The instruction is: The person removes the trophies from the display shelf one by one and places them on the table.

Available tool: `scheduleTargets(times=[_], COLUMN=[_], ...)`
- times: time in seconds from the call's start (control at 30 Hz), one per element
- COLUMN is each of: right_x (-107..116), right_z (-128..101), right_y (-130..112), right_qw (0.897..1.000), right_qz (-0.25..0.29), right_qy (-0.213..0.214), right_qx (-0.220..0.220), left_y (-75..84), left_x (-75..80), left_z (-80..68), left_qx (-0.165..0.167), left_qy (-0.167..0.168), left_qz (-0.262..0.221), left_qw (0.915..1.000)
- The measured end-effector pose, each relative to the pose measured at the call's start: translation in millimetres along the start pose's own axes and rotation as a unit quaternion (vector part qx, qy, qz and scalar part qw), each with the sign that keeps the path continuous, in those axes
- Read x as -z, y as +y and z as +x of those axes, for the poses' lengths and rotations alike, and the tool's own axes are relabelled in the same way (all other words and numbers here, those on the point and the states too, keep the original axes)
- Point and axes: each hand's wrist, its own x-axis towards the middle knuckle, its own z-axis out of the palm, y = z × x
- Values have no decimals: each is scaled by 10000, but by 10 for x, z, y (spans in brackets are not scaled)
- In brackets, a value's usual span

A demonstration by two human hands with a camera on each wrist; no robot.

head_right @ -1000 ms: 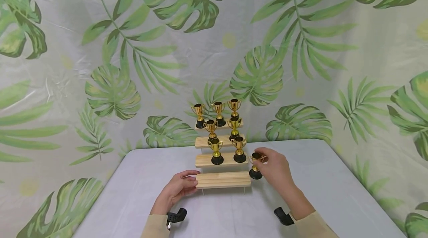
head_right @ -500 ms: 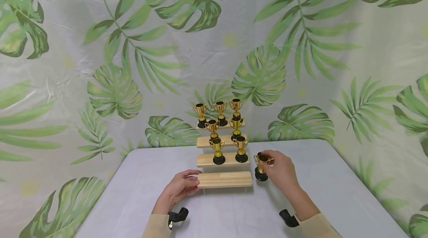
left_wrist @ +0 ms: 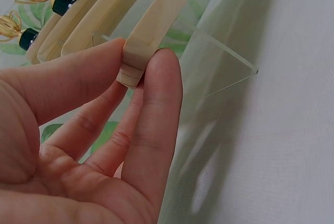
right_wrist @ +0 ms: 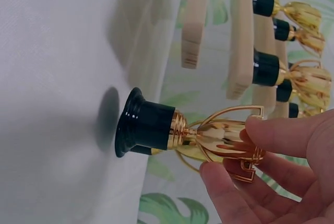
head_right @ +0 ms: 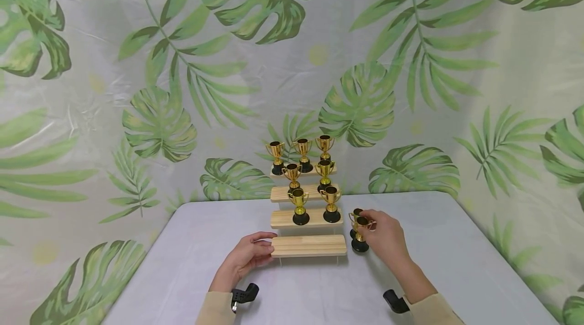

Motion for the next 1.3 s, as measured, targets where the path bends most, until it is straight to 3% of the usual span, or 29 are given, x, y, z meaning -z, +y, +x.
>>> scheduleTargets(times=[0.6,1.3], right_x=[-101,-92], right_z=[-12,-31], right_y=[64,77], right_qw=[9995,9996], right_qz=[-18,9], right_qy=[-46,-162], right_qx=[-327,-251], left_y=[-3,-8], left_x=[-4,11], left_z=[3,5], left_qx=[64,71], left_qy=[48,38], left_qz=[26,17], left_qw=[10000,10000])
